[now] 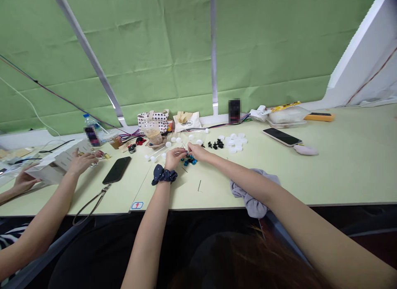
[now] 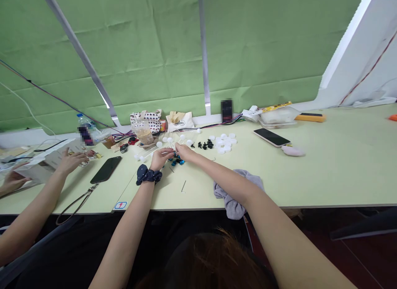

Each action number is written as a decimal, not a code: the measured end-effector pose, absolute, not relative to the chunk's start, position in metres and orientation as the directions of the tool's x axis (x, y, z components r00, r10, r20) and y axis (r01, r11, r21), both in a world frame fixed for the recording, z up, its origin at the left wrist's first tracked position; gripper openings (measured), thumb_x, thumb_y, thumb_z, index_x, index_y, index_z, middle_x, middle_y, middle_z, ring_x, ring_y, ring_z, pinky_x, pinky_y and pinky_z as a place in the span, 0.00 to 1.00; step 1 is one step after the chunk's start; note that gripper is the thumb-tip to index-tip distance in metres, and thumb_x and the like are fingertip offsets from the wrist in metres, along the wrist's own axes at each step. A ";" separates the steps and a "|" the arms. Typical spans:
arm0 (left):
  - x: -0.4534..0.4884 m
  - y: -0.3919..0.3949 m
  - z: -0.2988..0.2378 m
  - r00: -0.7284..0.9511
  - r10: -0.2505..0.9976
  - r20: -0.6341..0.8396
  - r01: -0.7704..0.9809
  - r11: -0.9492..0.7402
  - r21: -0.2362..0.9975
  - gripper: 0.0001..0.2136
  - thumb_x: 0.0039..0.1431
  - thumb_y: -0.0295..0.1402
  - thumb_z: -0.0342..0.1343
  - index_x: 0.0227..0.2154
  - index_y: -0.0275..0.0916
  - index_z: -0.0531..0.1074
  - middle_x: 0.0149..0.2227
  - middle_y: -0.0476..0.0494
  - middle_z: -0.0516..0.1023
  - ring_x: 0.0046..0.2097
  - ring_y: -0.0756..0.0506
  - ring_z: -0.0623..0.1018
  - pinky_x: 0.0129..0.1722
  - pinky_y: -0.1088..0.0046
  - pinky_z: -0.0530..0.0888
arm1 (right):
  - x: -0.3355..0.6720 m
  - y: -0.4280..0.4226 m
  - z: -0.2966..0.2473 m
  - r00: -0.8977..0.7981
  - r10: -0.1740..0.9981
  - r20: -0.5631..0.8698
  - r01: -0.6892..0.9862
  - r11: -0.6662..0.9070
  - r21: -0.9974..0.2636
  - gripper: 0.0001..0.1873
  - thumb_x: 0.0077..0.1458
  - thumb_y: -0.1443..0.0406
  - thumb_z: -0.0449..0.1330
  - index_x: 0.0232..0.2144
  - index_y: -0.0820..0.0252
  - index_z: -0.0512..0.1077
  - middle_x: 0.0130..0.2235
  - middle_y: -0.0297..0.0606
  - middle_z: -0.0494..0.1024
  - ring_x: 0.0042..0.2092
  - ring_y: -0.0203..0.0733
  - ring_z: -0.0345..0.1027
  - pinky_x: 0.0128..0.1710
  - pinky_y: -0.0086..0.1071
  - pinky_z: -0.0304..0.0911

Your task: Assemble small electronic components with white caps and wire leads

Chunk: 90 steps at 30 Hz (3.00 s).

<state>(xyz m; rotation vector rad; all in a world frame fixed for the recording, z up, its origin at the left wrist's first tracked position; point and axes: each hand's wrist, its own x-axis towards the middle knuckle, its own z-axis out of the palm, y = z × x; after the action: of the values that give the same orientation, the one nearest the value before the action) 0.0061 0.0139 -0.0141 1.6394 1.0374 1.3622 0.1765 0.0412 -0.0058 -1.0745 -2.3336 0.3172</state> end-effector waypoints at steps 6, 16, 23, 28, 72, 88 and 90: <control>0.008 0.010 -0.011 0.043 0.934 0.355 0.157 -0.357 0.921 0.20 0.37 0.45 0.66 0.29 0.33 0.76 0.33 0.39 0.78 0.33 0.43 0.78 0.38 0.59 0.77 | 0.171 0.047 -0.008 -0.569 0.720 0.398 0.622 0.693 -0.365 0.05 0.56 0.74 0.52 0.32 0.67 0.67 0.38 0.47 0.70 0.40 0.41 0.64 0.38 0.29 0.57; 0.012 0.010 -0.010 0.054 0.952 0.301 0.134 -0.306 0.943 0.20 0.34 0.43 0.68 0.29 0.32 0.76 0.32 0.39 0.79 0.32 0.43 0.78 0.40 0.56 0.76 | 0.180 0.035 0.001 -0.515 0.752 0.413 0.674 0.652 -0.347 0.04 0.50 0.72 0.60 0.27 0.63 0.68 0.36 0.40 0.71 0.38 0.39 0.65 0.35 0.28 0.54; 0.013 0.008 -0.009 0.060 0.948 0.312 0.133 -0.317 0.939 0.20 0.35 0.43 0.67 0.28 0.32 0.76 0.33 0.39 0.79 0.33 0.42 0.78 0.40 0.57 0.76 | 0.178 0.039 -0.002 -0.516 0.745 0.422 0.635 0.664 -0.395 0.04 0.50 0.74 0.57 0.28 0.63 0.65 0.32 0.37 0.69 0.35 0.37 0.62 0.33 0.27 0.53; 0.010 0.009 -0.009 0.040 0.947 0.318 0.150 -0.320 0.935 0.20 0.36 0.43 0.67 0.29 0.32 0.76 0.32 0.39 0.79 0.32 0.42 0.78 0.39 0.58 0.77 | 0.175 0.038 -0.002 -0.559 0.705 0.437 0.591 0.708 -0.387 0.04 0.52 0.73 0.54 0.32 0.63 0.64 0.35 0.38 0.65 0.36 0.37 0.59 0.36 0.28 0.55; 0.013 0.005 -0.005 0.002 0.966 0.260 0.147 -0.258 0.955 0.19 0.34 0.41 0.68 0.28 0.31 0.77 0.29 0.40 0.78 0.28 0.45 0.78 0.37 0.62 0.77 | 0.176 0.034 -0.001 -0.582 0.624 0.522 0.455 0.781 -0.427 0.07 0.52 0.77 0.51 0.31 0.63 0.65 0.36 0.40 0.65 0.38 0.38 0.60 0.40 0.31 0.57; 0.004 0.006 -0.004 -0.271 0.922 0.276 0.410 -0.149 0.900 0.10 0.42 0.37 0.62 0.25 0.35 0.76 0.21 0.43 0.78 0.29 0.41 0.79 0.28 0.71 0.72 | 0.202 0.063 -0.022 -0.370 0.879 0.302 0.795 0.468 -0.387 0.14 0.42 0.80 0.53 0.32 0.63 0.70 0.39 0.42 0.68 0.36 0.39 0.63 0.33 0.28 0.55; 0.001 0.008 -0.005 -0.299 0.914 0.274 0.428 -0.128 0.895 0.09 0.42 0.37 0.61 0.24 0.35 0.76 0.20 0.43 0.77 0.30 0.41 0.79 0.30 0.71 0.72 | 0.205 0.064 -0.022 -0.360 0.887 0.290 0.803 0.453 -0.388 0.13 0.44 0.79 0.55 0.32 0.64 0.71 0.39 0.43 0.69 0.37 0.40 0.64 0.33 0.29 0.55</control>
<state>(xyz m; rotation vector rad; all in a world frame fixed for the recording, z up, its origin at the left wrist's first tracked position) 0.0012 0.0076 -0.0051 1.4918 1.6938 1.4224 0.2049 0.0640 -0.0216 -1.4152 -2.2515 0.2466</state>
